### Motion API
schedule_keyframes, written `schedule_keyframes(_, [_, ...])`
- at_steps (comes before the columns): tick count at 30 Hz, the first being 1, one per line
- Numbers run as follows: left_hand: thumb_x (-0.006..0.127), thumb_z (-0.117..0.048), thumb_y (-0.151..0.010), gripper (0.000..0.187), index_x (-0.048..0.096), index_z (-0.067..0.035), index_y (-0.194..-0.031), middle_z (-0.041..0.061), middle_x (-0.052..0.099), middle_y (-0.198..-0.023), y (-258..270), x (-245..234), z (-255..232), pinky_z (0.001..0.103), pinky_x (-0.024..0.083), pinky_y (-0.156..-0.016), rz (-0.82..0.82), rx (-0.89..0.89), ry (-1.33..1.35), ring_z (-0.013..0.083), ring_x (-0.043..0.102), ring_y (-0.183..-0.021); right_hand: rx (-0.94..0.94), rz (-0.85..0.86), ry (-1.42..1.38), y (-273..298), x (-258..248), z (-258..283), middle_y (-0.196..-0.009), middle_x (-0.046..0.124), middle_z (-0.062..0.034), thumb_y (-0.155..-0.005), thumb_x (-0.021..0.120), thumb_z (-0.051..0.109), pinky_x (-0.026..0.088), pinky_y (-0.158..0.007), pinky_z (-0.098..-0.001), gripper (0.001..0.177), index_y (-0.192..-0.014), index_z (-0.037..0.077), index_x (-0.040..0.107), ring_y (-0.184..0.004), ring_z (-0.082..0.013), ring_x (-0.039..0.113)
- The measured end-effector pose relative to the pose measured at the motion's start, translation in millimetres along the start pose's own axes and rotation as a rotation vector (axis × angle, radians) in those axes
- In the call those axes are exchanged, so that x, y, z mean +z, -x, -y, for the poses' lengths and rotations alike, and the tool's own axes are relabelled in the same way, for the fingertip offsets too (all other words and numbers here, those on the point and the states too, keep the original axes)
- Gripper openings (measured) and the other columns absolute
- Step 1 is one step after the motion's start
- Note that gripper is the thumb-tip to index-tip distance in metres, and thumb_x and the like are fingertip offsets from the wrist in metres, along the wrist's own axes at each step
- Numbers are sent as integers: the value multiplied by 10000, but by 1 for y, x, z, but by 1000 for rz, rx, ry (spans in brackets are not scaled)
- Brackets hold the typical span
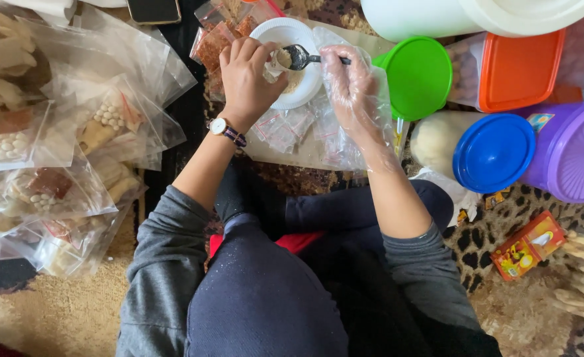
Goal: Filling small plastic bags with seasoning using a spoon as part of a snack packaging process.
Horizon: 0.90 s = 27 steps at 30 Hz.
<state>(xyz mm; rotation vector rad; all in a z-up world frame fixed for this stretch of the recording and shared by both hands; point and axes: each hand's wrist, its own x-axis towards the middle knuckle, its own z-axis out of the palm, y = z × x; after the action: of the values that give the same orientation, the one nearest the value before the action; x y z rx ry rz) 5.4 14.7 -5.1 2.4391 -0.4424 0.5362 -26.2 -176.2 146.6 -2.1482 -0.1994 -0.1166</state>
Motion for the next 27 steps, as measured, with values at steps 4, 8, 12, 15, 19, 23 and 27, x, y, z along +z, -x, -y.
schedule_keyframes(4, [870,-284,-750,441,704,-135,-1130,23,612,-989,0,4,-1,431,407,-843,31,-18,-6,272,568,-1002,-174,44,164,-9,-2,11,-1085,740,-196,-1132,490,156,579,-635,-304,235,-1128,-31,632,-827,-263,762])
schedule_keyframes(8, [865,-291,-740,438,691,-138,-1112,17,605,-986,1,11,0,431,416,-839,32,-31,-28,269,566,-983,-271,54,273,-14,5,13,-961,670,-130,-1110,520,97,505,-704,-379,143,-1098,19,639,-807,-265,655])
schedule_keyframes(12, [853,-294,-757,424,679,-127,-1107,25,593,-990,2,15,0,432,420,-873,31,-44,-23,273,560,-968,-331,56,474,-13,15,7,-952,674,-78,-1047,606,105,504,-667,-406,85,-1091,103,679,-817,-286,643])
schedule_keyframes(15, [832,-313,-818,354,674,-136,-1080,22,588,-963,0,16,-3,424,412,-858,4,-48,3,269,556,-936,-415,-7,532,-13,22,4,-892,633,-46,-989,663,74,505,-643,-400,77,-1040,129,684,-757,-267,616])
schedule_keyframes(19, [841,-306,-815,364,665,-139,-1087,16,585,-961,0,17,-6,419,412,-844,0,-58,29,265,547,-918,-447,0,539,-13,17,7,-869,629,-41,-979,690,62,504,-643,-395,79,-1025,126,690,-734,-260,608])
schedule_keyframes(23, [847,-330,-814,378,679,-133,-1089,15,592,-952,-2,17,-8,421,424,-865,-25,-55,35,261,557,-924,-469,-3,567,-11,14,9,-854,590,-39,-976,695,33,501,-648,-390,115,-1037,130,689,-728,-260,595])
schedule_keyframes(27, [865,-341,-810,401,668,-136,-1093,18,584,-951,-2,18,-10,410,421,-858,-41,-51,50,259,552,-910,-485,1,533,-8,6,14,-862,611,-54,-1031,658,52,511,-664,-396,58,-1049,98,688,-736,-269,613])
